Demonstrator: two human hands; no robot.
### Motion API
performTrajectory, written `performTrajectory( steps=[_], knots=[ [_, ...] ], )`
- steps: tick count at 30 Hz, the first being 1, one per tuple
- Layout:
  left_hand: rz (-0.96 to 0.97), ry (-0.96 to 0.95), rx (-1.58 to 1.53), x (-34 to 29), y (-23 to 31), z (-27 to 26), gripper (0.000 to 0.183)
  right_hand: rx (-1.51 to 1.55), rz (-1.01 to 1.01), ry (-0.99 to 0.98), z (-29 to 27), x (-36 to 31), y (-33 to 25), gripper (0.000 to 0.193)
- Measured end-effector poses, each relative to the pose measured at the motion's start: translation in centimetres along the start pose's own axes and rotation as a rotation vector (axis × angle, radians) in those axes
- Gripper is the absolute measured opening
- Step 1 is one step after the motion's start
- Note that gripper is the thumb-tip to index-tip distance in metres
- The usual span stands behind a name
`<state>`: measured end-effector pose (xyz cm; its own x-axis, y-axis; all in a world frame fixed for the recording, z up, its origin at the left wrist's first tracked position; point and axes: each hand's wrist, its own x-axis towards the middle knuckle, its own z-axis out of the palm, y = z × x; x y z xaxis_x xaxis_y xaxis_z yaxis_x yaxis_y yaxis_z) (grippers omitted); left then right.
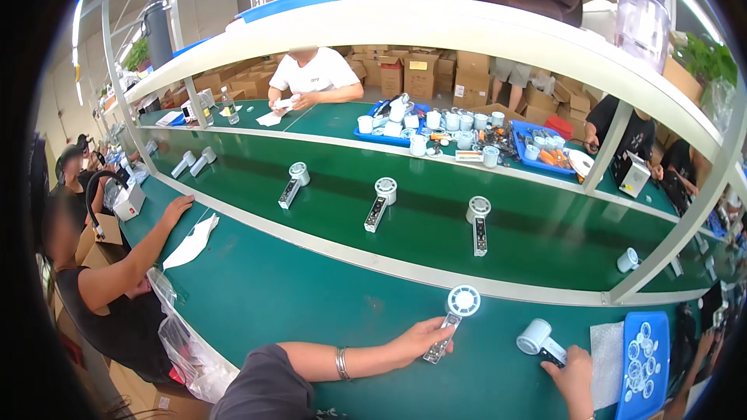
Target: The person assembles small, light-blue handheld fans on a green assembly line. They pick up fan bodies and internal circuit boards, attach them together, and place the assembled units on the table. The person also handles bubble wrap and picks up a water bottle during the process.
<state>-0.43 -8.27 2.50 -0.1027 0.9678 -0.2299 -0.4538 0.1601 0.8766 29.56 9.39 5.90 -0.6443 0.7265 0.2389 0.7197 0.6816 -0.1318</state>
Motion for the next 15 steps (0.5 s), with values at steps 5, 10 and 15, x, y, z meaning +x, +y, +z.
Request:
performTrajectory(
  steps=[5, 10, 15],
  knots=[
    [0.008, 0.035, -0.053, -0.1, 0.0, 0.7, 0.034, -0.122, -0.144, 0.065, 1.0, 0.6, -1.8, 0.046],
    [0.051, 0.143, -0.087, 1.0, -0.5, 1.0, 0.035, 0.011, -0.142, 0.146, 2.5, 1.7, -3.2, 0.04],
    [0.119, 0.167, -0.149, 1.9, 0.3, 1.2, 0.032, 0.706, 0.007, 0.009, 2.8, 3.1, -7.8, 0.028]
  ],
)
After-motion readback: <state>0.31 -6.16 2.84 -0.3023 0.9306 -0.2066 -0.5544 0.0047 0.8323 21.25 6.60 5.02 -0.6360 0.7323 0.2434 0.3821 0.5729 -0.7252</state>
